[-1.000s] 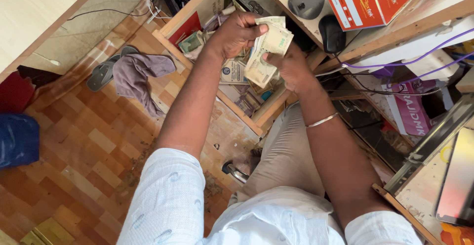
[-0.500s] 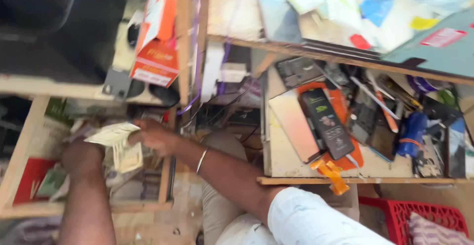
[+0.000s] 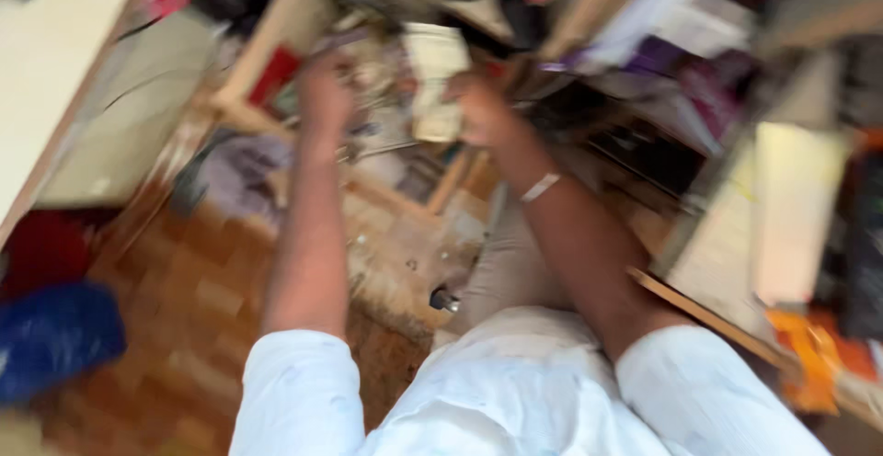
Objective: The person disassembles a smartphone, prying off the back cover and lifting the battery and internal components by hand. They peel adhesive from a replacement back panel, fit the new panel onto the phone body, then power the phone on and handle it while the screen lights up.
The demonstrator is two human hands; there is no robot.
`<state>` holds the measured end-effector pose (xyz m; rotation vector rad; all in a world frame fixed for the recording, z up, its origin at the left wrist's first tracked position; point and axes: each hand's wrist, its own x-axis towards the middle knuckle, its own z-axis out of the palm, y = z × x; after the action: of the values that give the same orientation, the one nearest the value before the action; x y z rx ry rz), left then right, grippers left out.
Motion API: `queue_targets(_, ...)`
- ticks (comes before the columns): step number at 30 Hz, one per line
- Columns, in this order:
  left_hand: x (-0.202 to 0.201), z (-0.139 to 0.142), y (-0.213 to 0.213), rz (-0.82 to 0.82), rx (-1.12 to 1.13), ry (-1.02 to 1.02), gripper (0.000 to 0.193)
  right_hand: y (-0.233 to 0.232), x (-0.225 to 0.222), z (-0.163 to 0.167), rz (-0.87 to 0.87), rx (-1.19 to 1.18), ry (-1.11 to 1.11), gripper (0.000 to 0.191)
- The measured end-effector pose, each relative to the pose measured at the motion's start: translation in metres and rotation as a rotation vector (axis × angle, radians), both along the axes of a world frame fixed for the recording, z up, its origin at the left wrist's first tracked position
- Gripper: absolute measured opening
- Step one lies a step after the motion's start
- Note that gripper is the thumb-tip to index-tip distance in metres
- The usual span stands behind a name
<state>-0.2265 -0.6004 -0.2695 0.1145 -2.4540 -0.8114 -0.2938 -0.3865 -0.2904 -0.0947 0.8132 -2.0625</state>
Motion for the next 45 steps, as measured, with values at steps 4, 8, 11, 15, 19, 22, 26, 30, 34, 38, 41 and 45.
queue_targets(4,0.036,0.018,-0.001,0.283,0.114,0.002,0.021,-0.013,-0.001,0.005,-0.084,0.065,-0.015,0.04)
queue_targets(8,0.045,0.037,0.041,0.259,0.41,0.191,0.007,-0.02,-0.001,0.024,-0.107,0.33,0.047,0.05)
queue_targets(11,0.056,0.038,0.081,-0.131,-0.023,0.065,0.025,-0.021,0.008,0.038,0.062,0.09,-0.102,0.064)
queue_targets(15,0.037,0.039,0.054,-0.465,0.066,-0.256,0.025,-0.024,0.014,0.05,-0.002,0.458,0.062,0.04)
queue_targets(19,-0.009,0.042,-0.003,0.019,0.2,-0.538,0.017,-0.034,0.018,0.053,-0.181,0.465,0.123,0.03)
queue_targets(22,-0.025,0.041,-0.02,0.163,-0.126,-0.758,0.02,-0.039,0.024,0.06,-0.227,0.374,0.201,0.031)
queue_targets(26,-0.038,0.033,-0.022,0.173,-0.261,-0.902,0.025,-0.041,0.032,0.072,-0.201,0.481,0.369,0.03)
queue_targets(30,-0.036,0.036,-0.014,0.177,-0.288,-0.888,0.031,-0.035,0.035,0.082,-0.157,0.491,0.502,0.029)
queue_targets(34,-0.032,0.051,0.001,0.154,-0.286,-0.868,0.038,-0.025,0.044,0.086,-0.165,0.489,0.564,0.028)
queue_targets(38,-0.035,0.062,0.016,0.132,-0.309,-0.871,0.045,-0.019,0.047,0.09,-0.165,0.522,0.645,0.027)
queue_targets(41,-0.038,0.06,0.021,0.136,-0.366,-0.87,0.05,-0.015,0.047,0.091,-0.186,0.51,0.696,0.025)
queue_targets(45,-0.038,0.05,0.019,0.097,-0.52,-0.859,0.03,-0.011,0.045,0.088,-0.2,0.511,0.668,0.026)
